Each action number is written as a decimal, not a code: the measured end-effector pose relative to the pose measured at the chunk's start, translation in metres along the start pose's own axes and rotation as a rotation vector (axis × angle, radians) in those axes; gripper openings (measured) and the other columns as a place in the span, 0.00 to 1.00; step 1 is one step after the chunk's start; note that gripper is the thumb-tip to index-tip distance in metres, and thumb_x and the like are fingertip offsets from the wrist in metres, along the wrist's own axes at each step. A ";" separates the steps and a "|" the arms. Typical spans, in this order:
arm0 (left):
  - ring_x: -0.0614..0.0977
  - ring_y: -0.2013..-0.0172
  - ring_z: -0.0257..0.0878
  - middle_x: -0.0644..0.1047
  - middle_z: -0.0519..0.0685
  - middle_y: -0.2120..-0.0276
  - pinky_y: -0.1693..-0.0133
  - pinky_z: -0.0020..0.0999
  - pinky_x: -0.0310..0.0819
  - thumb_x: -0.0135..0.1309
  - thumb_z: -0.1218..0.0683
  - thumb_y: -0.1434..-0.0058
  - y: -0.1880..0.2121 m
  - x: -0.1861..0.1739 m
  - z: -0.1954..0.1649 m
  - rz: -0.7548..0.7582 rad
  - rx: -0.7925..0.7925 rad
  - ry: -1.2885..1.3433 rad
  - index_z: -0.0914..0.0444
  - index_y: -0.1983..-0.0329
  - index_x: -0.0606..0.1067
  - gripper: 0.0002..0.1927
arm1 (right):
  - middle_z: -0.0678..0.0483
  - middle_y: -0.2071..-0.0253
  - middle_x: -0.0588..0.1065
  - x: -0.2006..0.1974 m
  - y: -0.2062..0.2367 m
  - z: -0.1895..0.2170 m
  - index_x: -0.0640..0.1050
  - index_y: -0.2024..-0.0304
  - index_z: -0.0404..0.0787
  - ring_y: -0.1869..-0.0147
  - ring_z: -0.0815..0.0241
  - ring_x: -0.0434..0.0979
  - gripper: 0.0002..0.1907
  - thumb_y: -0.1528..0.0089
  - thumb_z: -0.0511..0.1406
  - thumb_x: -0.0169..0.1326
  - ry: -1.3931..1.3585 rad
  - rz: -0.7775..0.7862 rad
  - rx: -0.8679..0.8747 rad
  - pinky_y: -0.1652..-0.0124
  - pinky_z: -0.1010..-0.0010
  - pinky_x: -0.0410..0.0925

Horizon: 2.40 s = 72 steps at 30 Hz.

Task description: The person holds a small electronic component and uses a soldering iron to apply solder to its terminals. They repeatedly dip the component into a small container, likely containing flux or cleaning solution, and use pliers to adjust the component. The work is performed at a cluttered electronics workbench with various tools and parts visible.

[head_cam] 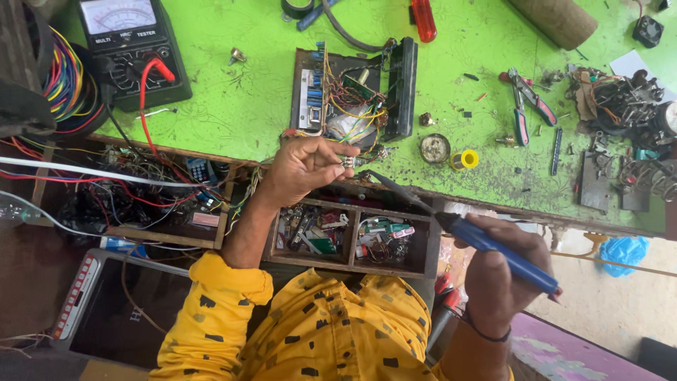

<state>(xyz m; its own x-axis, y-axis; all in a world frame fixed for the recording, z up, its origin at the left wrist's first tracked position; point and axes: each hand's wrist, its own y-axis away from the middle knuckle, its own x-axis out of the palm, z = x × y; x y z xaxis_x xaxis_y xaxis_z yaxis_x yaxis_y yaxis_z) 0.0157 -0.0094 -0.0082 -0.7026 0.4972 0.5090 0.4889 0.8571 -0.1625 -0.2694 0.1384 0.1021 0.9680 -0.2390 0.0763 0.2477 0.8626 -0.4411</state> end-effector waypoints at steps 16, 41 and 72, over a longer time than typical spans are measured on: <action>0.86 0.53 0.39 0.78 0.62 0.43 0.50 0.34 0.84 0.54 0.67 0.34 -0.001 0.001 -0.001 -0.009 -0.011 -0.036 0.66 0.61 0.73 0.04 | 0.36 0.50 0.77 0.021 -0.008 0.000 0.71 0.49 0.32 0.51 0.51 0.81 0.15 0.29 0.37 0.57 0.074 0.093 0.048 0.53 0.63 0.77; 0.85 0.52 0.40 0.77 0.62 0.42 0.48 0.36 0.83 0.55 0.67 0.34 0.000 0.002 0.002 0.002 -0.009 0.018 0.67 0.61 0.73 0.03 | 0.36 0.50 0.77 0.020 -0.008 0.000 0.71 0.49 0.32 0.53 0.51 0.82 0.15 0.29 0.37 0.56 0.060 0.077 0.062 0.53 0.63 0.77; 0.85 0.53 0.39 0.78 0.61 0.43 0.49 0.35 0.83 0.55 0.66 0.33 0.002 -0.002 0.004 -0.008 -0.008 -0.004 0.67 0.60 0.73 0.03 | 0.35 0.51 0.77 0.015 -0.011 -0.006 0.71 0.49 0.31 0.48 0.49 0.81 0.17 0.28 0.40 0.59 -0.021 -0.016 -0.023 0.48 0.61 0.76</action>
<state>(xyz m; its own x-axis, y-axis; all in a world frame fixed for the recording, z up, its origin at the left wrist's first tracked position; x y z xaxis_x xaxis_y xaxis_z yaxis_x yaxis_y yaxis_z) 0.0160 -0.0084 -0.0129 -0.7085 0.4913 0.5066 0.4875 0.8598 -0.1521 -0.2584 0.1223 0.1027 0.9647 -0.2427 0.1021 0.2621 0.8483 -0.4601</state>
